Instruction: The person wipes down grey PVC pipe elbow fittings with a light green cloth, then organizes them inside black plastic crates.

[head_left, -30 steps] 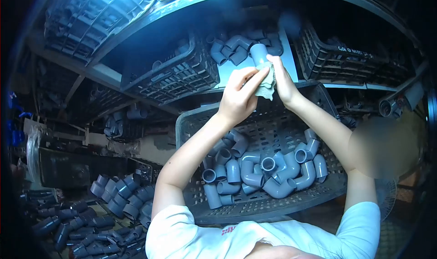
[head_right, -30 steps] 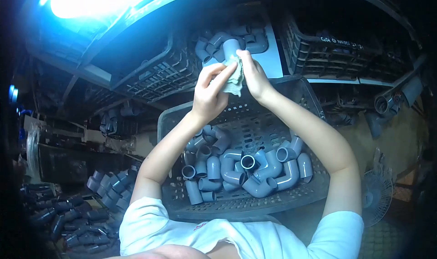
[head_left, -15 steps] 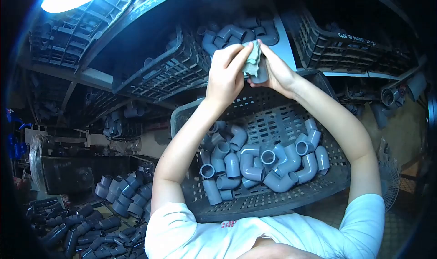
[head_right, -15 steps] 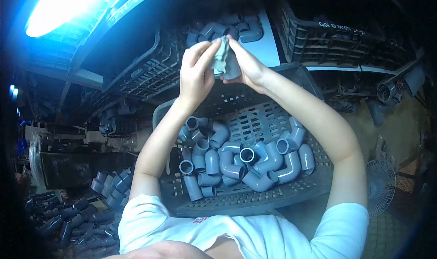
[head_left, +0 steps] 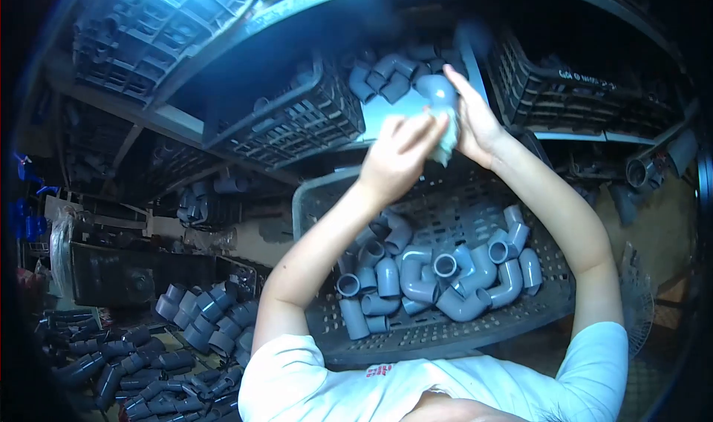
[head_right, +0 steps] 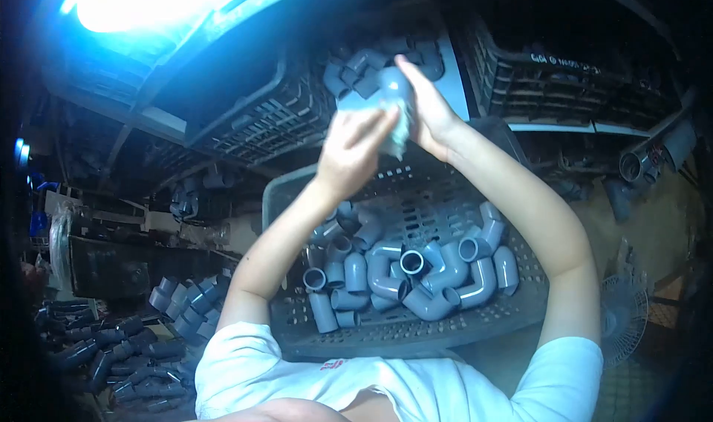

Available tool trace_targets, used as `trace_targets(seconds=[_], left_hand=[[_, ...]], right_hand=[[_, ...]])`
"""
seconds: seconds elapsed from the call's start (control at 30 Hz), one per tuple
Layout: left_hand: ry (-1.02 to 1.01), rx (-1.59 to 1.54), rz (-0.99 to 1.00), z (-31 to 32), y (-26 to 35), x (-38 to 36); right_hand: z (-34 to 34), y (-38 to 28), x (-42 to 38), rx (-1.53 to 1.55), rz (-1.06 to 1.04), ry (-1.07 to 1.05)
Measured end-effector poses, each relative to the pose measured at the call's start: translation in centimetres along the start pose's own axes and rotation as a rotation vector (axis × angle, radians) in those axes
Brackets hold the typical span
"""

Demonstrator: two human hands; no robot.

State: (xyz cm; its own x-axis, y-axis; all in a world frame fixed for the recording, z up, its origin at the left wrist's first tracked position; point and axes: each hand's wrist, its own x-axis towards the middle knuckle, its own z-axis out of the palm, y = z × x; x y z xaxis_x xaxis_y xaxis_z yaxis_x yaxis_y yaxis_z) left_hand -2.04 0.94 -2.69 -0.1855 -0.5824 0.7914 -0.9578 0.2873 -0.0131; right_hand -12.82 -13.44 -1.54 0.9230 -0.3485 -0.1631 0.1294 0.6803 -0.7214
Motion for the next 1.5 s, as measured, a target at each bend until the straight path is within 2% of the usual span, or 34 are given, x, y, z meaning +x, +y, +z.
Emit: trace_targets(seconds=[0.07, 0.13, 0.2, 0.23, 0.33, 0.4, 0.47, 0.5, 0.53, 0.57, 0.67, 0.8, 0.87, 0.9, 0.93, 1.0, 1.1, 1.13, 1.2, 1.23, 1.27, 1.33, 1.5], left_hand=[[-0.076, -0.009, 0.009, 0.5, 0.8, -0.8], [0.013, 0.017, 0.039, 0.3, 0.0, -0.4], [0.128, 0.04, -0.094, -0.2, -0.7, -0.1], [0.096, 0.048, -0.183, -0.8, -0.7, 0.0], [0.091, -0.005, -0.121, -0.2, 0.3, -0.7], [-0.103, -0.021, -0.021, 0.0, 1.4, -1.2], [-0.013, -0.064, -0.009, 0.3, 1.0, -0.9], [0.053, -0.035, -0.032, 0.1, 0.5, -0.3], [0.113, -0.009, -0.057, -0.3, 0.0, 0.2], [0.143, -0.009, -0.142, -0.5, -0.1, 0.5], [0.105, -0.057, -0.18, -0.4, 0.0, -0.5], [-0.03, -0.118, -0.078, 0.0, 1.5, -0.6], [0.091, -0.042, -0.063, -0.4, 0.3, 0.4], [0.128, -0.027, -0.123, -0.6, -0.2, 0.3], [0.158, -0.019, -0.158, -0.7, -0.8, 0.4], [0.166, -0.08, -0.259, -0.8, -0.6, 0.1], [0.042, -0.126, -0.121, 0.0, 1.0, -0.5], [0.008, -0.116, -0.101, 0.1, 1.2, -0.6], [0.041, -0.055, -0.064, -0.4, -0.1, 0.2], [0.098, -0.046, -0.131, -0.6, -0.3, 0.6], [0.127, -0.059, -0.222, -0.8, -0.5, 0.4], [0.135, -0.059, -0.237, -0.9, -0.7, 0.2], [0.025, -0.017, -0.064, -0.6, 0.7, 0.3]], right_hand=[[-0.4, -0.8, -0.1, -0.045, -0.01, 0.098], [1.1, -0.1, -0.5, -0.08, -0.031, 0.102], [1.8, 1.4, -0.9, -0.087, 0.053, 0.02], [3.2, 1.8, -2.0, -0.049, 0.047, 0.086], [2.4, 1.7, -0.9, -0.03, -0.06, 0.06], [1.0, 0.3, -0.6, -0.047, -0.034, 0.14], [0.7, 0.9, -0.2, -0.109, -0.064, 0.16], [1.8, 1.0, -1.0, -0.117, -0.049, 0.09], [1.8, 1.5, -1.1, -0.072, -0.016, 0.043], [2.1, 2.2, -1.3, -0.034, -0.047, 0.087], [2.1, 1.9, -1.4, -0.09, -0.087, 0.13], [0.5, 0.8, -0.8, -0.164, -0.057, 0.244], [1.5, 2.0, -1.2, -0.373, -0.257, 0.261], [2.6, 2.3, -1.6, -0.408, -0.269, 0.298], [2.3, 2.7, -1.5, -0.423, -0.31, 0.249], [2.8, 2.1, -1.6, -0.56, -0.466, 0.278], [2.0, 0.5, -1.6, -0.335, -0.288, 0.273], [1.5, 1.1, -1.3, -0.338, -0.287, 0.273], [1.6, 2.1, -1.5, -0.338, -0.254, 0.311], [2.6, 2.4, -2.0, -0.251, -0.218, 0.342], [2.6, 2.4, -1.9, -0.245, -0.217, 0.342], [2.6, 2.1, -1.6, -0.234, -0.217, 0.354], [1.0, 2.0, -1.3, -0.222, -0.314, 0.291]])
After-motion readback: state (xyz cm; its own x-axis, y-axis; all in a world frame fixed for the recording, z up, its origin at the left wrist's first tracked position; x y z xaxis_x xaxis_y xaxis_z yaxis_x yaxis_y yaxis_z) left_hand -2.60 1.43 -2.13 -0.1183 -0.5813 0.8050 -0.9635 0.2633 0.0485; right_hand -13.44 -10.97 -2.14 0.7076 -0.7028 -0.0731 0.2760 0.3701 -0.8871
